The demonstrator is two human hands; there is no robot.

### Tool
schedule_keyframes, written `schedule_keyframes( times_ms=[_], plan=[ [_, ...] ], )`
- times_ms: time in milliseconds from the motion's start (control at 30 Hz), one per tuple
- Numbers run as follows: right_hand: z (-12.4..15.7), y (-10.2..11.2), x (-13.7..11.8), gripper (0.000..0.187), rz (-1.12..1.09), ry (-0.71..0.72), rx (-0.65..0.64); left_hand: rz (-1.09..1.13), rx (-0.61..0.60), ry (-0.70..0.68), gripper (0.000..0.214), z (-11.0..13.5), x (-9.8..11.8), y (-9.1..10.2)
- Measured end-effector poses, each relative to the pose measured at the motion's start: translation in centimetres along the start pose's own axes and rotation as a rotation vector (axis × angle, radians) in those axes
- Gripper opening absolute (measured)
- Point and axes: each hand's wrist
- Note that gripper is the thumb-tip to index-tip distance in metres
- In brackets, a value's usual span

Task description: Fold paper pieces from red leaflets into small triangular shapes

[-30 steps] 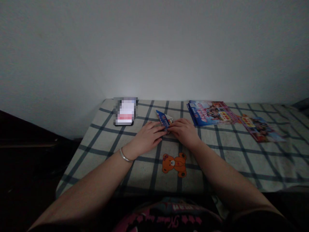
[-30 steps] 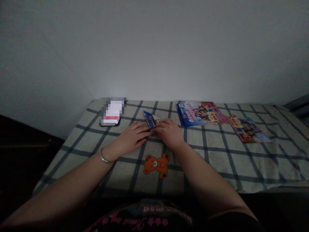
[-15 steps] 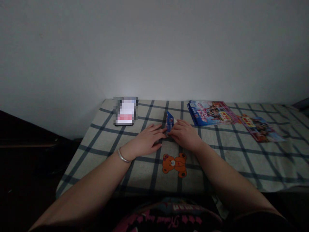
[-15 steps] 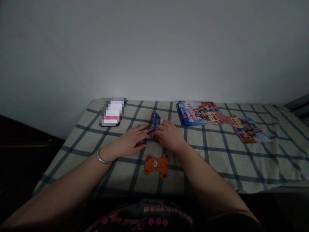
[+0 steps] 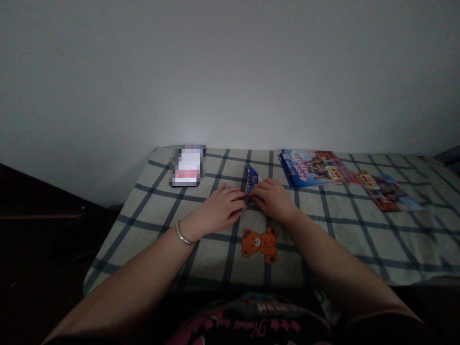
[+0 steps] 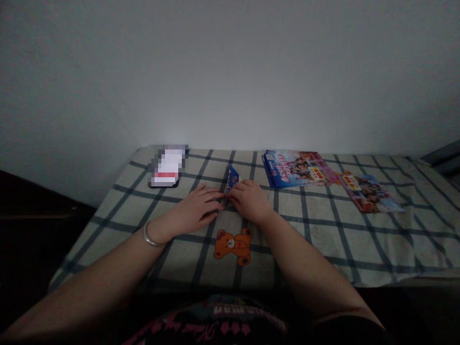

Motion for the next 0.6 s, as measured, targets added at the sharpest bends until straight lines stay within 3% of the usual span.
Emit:
schedule_keyframes(
  times_ms=[600],
  plan=[
    [-0.43, -0.44, -0.58, 0.008, 0.124, -0.052, 0.007, -0.014, 0.037, 0.019, 0.023, -0.43, 0.44, 0.14]
  ],
)
Point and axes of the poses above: each hand's wrist, its own z-axis away from the middle knuckle, its own y-axis out of the back of the hand, x = y × z, and after that the axes turned 8 degrees about x, right-handed
